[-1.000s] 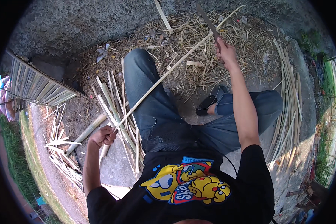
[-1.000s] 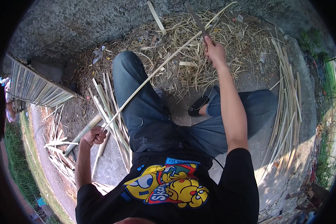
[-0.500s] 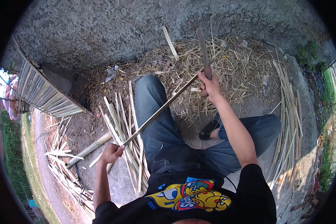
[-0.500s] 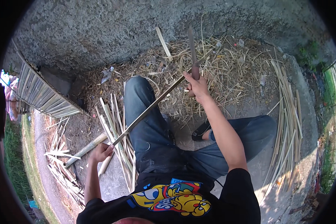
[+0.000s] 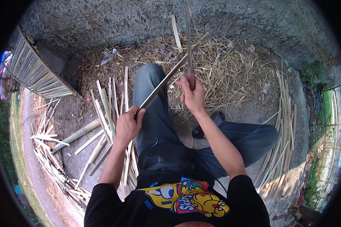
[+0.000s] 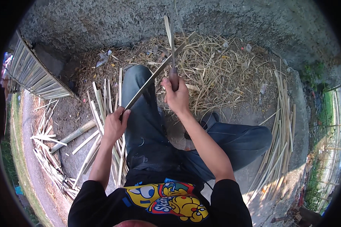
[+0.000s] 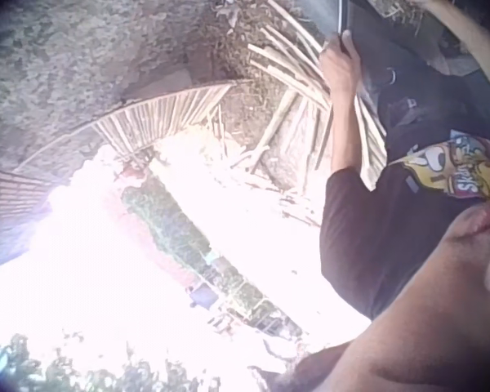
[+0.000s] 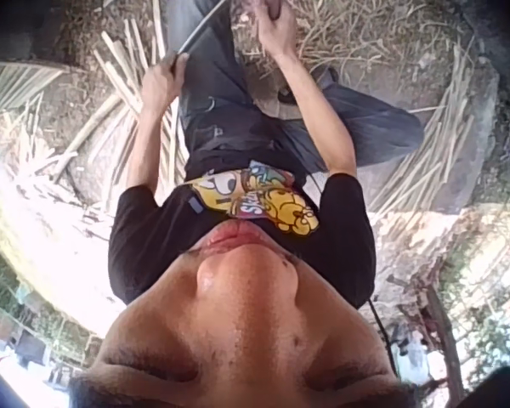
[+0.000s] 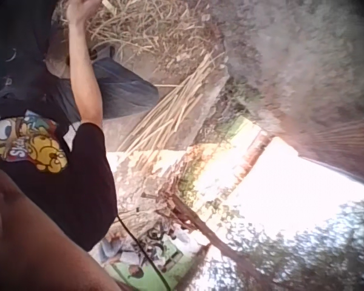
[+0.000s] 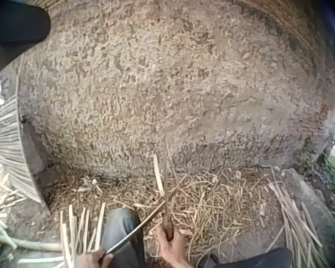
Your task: The person strips thin layers from a bamboo pole using a large knife while seated. They hold the pole with one hand and pull the knife along its length, repeating the action to create multiple thin strips.
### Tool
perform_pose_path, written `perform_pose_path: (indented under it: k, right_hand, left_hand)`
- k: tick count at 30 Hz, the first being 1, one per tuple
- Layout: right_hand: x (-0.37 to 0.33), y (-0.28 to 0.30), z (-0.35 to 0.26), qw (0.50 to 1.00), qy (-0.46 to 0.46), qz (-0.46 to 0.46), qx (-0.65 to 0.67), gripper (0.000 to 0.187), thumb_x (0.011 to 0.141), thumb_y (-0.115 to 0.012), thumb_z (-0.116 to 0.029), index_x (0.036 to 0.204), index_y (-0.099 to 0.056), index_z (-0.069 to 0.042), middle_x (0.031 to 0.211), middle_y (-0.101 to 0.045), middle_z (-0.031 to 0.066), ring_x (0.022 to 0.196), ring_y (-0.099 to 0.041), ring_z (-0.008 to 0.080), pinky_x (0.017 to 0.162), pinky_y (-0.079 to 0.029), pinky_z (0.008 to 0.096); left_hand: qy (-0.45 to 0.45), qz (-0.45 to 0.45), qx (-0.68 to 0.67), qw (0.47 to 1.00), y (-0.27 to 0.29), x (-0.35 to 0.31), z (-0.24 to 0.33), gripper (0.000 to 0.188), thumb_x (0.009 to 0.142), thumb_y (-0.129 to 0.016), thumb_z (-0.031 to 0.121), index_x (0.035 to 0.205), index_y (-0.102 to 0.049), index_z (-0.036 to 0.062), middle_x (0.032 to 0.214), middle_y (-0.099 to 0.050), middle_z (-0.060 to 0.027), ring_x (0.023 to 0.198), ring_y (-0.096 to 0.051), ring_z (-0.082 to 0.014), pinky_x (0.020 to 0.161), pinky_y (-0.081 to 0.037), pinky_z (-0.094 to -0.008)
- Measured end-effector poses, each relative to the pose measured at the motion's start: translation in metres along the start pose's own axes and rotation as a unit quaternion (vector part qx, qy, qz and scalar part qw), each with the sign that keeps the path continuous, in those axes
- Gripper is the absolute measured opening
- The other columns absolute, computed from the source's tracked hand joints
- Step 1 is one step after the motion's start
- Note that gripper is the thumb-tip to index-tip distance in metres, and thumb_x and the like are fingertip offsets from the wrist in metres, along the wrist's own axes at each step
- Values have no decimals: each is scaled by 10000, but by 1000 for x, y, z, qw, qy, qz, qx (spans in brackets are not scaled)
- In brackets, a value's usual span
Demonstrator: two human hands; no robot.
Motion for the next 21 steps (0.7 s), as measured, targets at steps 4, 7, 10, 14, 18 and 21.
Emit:
perform_pose_path:
  k: [4,7,10,14,18,21]
  right_hand:
    - [-8,28,-3,930,113,-109,-331,375,998,-639,-391,987,-568,-23,679,-656,98,544,-627,198,545,-482,363]
    - [-15,32,-1,847,85,-171,-496,424,912,-690,-362,1137,-536,-38,758,-680,180,716,-683,415,656,-515,514]
    - [-14,42,9,803,78,-166,-567,437,876,-696,-325,1135,-517,-21,800,-680,212,749,-681,433,689,-523,528]
    - [-22,25,-14,806,101,-180,-554,339,870,-704,-327,932,-550,-30,691,-640,176,717,-664,425,667,-514,509]
    - [-33,1,-14,789,91,-195,-575,600,920,-605,-642,852,-574,-46,653,-643,174,657,-675,413,598,-525,521]
    - [-37,-4,-12,752,131,-211,-610,639,909,-563,-703,868,-586,-66,625,-638,168,623,-675,412,566,-528,522]
  left_hand:
    - [8,89,54,995,6,-19,-35,255,997,-620,308,910,-642,69,682,-642,-208,629,-632,-433,573,-466,-493]
    - [13,85,90,992,10,-35,-52,202,980,-633,280,956,-630,79,772,-678,-168,665,-653,-409,583,-489,-488]
    - [-37,116,115,986,9,-45,-63,186,973,-630,249,993,-578,72,724,-661,-166,637,-648,-416,566,-490,-503]
    - [76,-43,76,993,12,-47,-69,358,1011,-584,344,874,-557,14,651,-629,-251,659,-646,-466,585,-481,-551]
    - [93,-59,17,994,2,-49,-63,456,1025,-551,392,820,-594,-13,658,-619,-283,684,-639,-495,603,-490,-560]
    - [89,-53,24,994,-6,-53,-68,474,1028,-542,405,818,-608,-14,658,-613,-294,682,-634,-505,618,-495,-574]
Point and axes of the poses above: each hand's wrist, its own x-axis towards the middle knuckle, its own y-axis out of the back of the hand, z = x × y, the point moved 2 cm from there along x, towards the middle knuckle
